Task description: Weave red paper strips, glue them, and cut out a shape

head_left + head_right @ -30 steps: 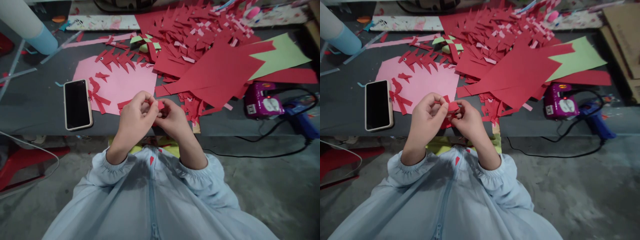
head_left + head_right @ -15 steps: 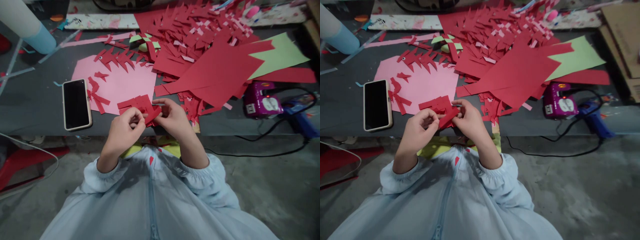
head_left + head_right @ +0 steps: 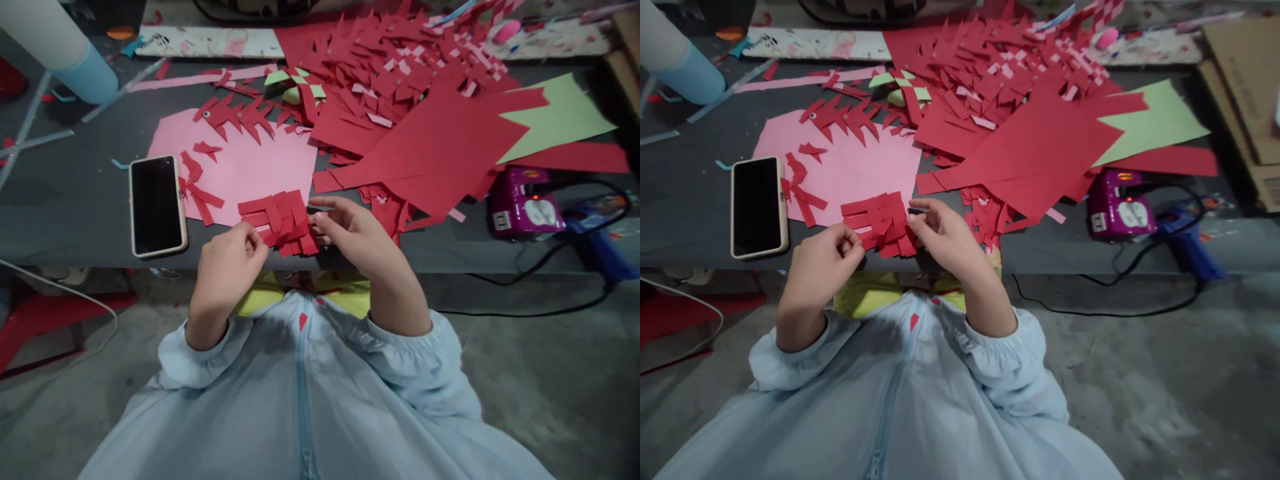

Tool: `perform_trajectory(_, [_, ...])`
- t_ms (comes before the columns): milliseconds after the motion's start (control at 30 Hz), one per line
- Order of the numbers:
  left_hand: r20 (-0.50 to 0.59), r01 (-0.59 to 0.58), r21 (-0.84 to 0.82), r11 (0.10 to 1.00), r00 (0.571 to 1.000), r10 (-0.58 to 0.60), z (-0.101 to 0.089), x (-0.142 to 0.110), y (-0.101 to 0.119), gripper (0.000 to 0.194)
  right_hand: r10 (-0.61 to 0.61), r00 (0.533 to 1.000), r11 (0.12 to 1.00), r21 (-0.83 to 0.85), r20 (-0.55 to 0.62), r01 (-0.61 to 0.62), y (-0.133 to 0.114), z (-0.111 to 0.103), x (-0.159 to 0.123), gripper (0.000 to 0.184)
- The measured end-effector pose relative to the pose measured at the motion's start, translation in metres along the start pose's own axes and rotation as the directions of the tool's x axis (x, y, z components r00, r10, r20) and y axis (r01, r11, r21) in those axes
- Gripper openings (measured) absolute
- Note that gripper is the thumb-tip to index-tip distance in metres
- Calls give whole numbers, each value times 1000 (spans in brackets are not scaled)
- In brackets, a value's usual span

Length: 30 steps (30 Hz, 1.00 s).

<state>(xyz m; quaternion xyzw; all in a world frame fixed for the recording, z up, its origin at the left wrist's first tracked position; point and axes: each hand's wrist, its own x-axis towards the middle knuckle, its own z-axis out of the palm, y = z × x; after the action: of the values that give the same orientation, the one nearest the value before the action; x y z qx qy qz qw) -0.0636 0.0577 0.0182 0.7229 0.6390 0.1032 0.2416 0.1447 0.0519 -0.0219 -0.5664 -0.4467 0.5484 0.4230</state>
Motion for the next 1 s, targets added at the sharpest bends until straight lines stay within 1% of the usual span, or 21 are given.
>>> perform_trajectory(133, [33,5,28,1000,999,-6,-2,1,-2,7,-29,996,996,-89,-88,21,1,9,2,34])
perform_trajectory(267, [8,23,27,999,1000,-23,-1,2,-3,8,-66,989,975,-221,-134,35,1,15,0,34])
perform_trajectory(433, [-10,66,139,988,998,-65,-3,3,-4,13,-120,979,912,-408,-164,43,0,20,-2,34])
perform_trajectory(467, [-21,82,164,983,997,-79,-4,2,-5,14,-125,978,900,-435,-170,39,-1,21,-2,34])
perform_trajectory(533, [-79,121,185,975,991,-108,-5,0,-5,18,-132,975,876,-482,-181,29,-4,22,-3,34])
perform_trajectory(600, [-168,111,167,980,982,-83,-5,-3,-6,20,-139,972,855,-518,-189,21,-6,24,-4,34])
perform_trajectory(633, [-217,72,155,985,976,-37,-4,-5,-7,20,-144,971,848,-529,-193,21,-6,24,-4,33])
perform_trajectory(667, [-260,8,148,989,965,31,-2,-7,-8,19,-148,970,846,-532,-193,23,-7,24,-4,33])
perform_trajectory(733, [-316,-163,159,974,926,206,4,-11,-9,19,-149,970,852,-523,-191,28,-6,24,-4,31])
perform_trajectory(767, [-318,-253,169,953,901,295,8,-14,-9,20,-149,971,857,-515,-187,33,-6,24,-5,31])
perform_trajectory(800, [-304,-336,176,925,875,376,12,-16,-9,22,-152,971,861,-507,-183,40,-5,24,-5,30])
perform_trajectory(867, [-239,-467,190,863,831,502,21,-20,-10,25,-170,969,865,-498,-181,59,-3,24,-5,30])
perform_trajectory(933, [-167,-533,214,819,806,568,27,-22,-11,25,-196,963,868,-490,-183,84,-2,24,-5,29])
perform_trajectory(1000, [-120,-547,232,805,805,581,30,-23,-13,25,-208,961,874,-476,-184,98,-1,24,-6,28])
